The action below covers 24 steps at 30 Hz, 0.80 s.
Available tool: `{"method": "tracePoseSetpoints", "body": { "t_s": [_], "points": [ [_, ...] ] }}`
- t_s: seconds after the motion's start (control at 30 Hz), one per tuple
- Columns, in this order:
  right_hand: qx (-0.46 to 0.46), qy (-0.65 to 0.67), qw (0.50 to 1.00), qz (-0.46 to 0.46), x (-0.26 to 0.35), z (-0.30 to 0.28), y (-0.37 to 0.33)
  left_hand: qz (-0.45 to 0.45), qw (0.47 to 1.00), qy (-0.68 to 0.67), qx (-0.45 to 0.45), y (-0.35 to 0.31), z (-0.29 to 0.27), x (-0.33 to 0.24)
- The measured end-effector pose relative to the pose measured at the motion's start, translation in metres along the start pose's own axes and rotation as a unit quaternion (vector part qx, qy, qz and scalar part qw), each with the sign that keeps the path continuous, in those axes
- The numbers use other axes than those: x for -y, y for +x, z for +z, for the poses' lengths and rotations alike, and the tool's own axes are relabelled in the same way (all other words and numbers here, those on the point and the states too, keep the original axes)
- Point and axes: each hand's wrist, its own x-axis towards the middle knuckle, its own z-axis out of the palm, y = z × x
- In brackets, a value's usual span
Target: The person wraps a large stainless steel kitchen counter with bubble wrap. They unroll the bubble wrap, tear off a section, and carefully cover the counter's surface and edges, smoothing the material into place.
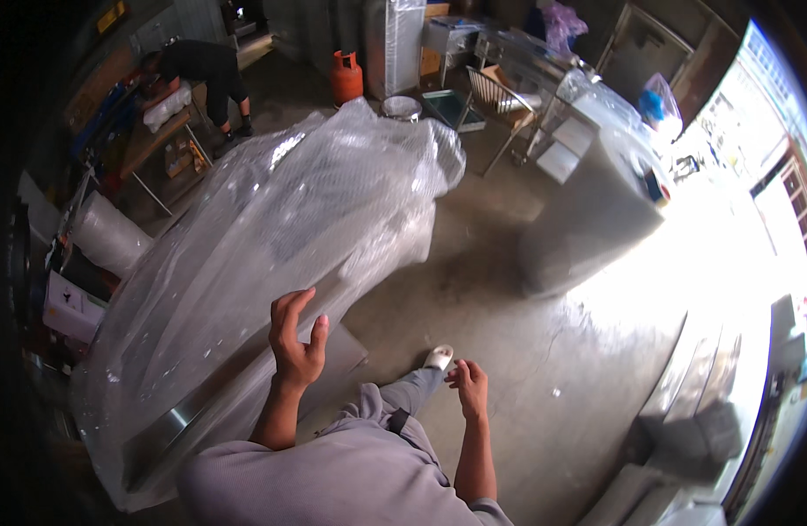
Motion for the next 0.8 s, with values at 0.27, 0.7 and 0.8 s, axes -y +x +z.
{"method": "tracePoseSetpoints", "body": {
  "t_s": [0.27,0.7,0.8],
  "points": [
    [0.039,-0.028,0.996,0.075,0.102,-0.079,0.284,-0.053,0.987,0.036,-0.145,0.160,0.147,-0.011],
    [0.354,-0.229,0.906,-0.043,0.263,0.091,0.702,-0.260,0.856,0.240,-0.376,0.283,0.361,-0.036],
    [0.511,-0.232,0.821,-0.106,0.314,0.194,0.729,-0.259,0.829,0.299,-0.395,0.316,0.416,-0.038]
  ]
}}
